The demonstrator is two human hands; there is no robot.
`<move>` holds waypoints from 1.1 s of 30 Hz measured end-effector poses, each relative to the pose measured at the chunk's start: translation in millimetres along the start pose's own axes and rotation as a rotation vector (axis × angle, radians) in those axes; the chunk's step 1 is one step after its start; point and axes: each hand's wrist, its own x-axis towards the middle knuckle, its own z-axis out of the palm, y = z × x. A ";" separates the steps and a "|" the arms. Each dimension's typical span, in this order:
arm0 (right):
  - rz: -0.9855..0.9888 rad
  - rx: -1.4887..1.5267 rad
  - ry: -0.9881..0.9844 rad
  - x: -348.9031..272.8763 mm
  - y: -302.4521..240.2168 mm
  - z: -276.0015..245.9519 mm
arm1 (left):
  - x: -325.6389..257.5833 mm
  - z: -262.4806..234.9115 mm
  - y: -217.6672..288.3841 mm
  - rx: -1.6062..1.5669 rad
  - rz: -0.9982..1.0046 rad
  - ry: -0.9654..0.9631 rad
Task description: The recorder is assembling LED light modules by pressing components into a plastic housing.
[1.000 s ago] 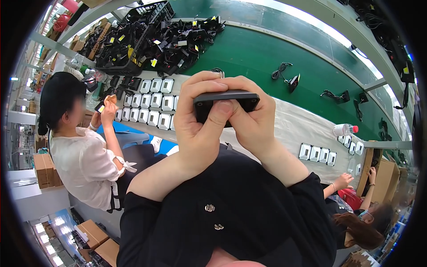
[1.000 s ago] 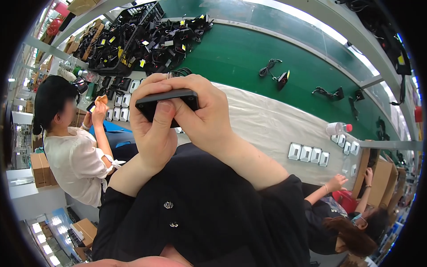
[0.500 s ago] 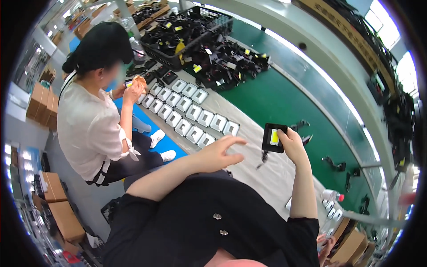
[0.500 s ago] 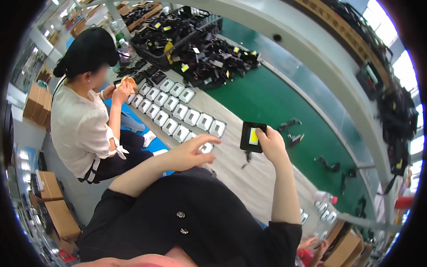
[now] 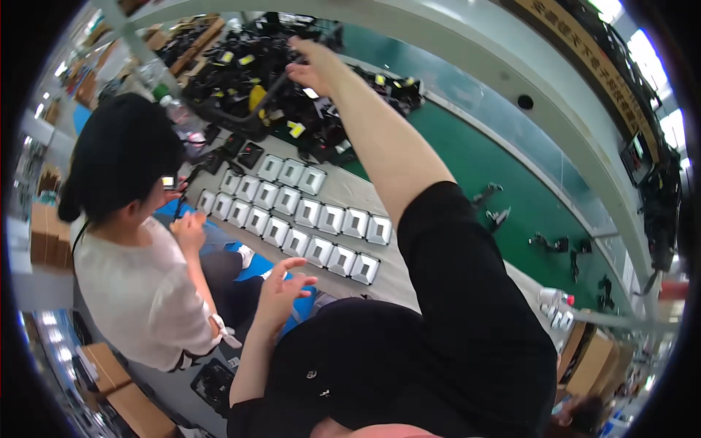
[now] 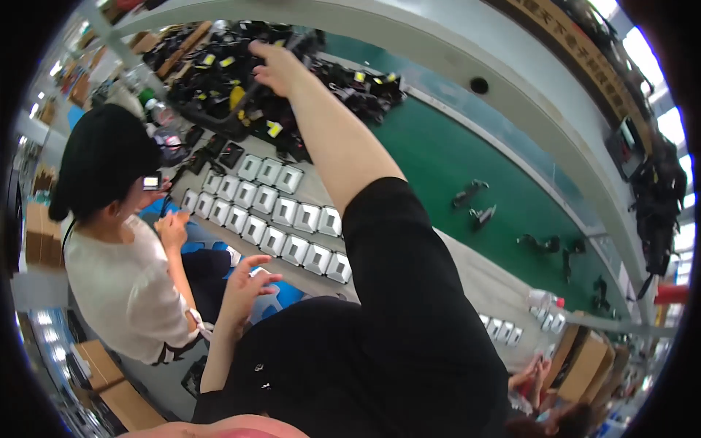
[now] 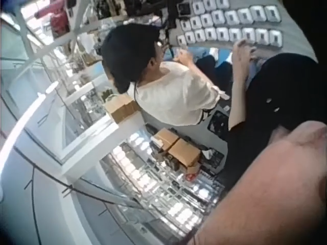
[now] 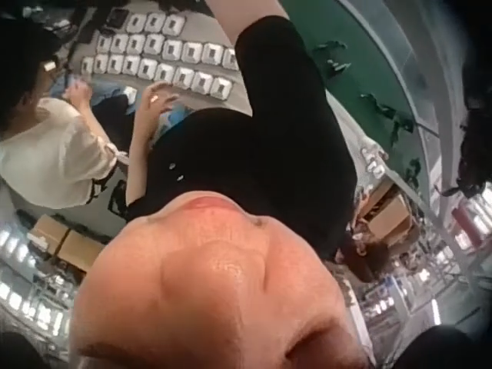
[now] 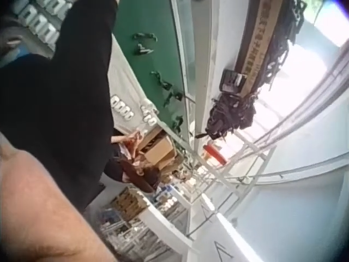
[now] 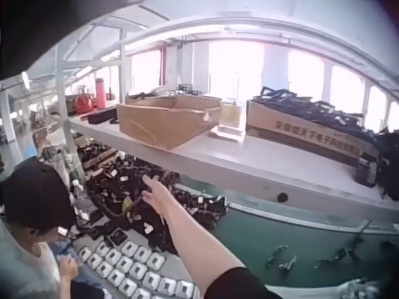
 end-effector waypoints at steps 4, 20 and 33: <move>-0.017 -0.445 0.390 -18.6 58.1 -101.9 | 18.8 -8.4 -1.6 -0.034 -0.039 0.051; 0.438 -1.173 1.400 -342.4 80.3 -444.9 | 34.1 73.4 2.7 0.174 -0.178 -0.081; -1.150 -1.396 0.310 -418.8 -21.3 -182.0 | 40.4 227.4 91.7 0.010 -0.084 -0.617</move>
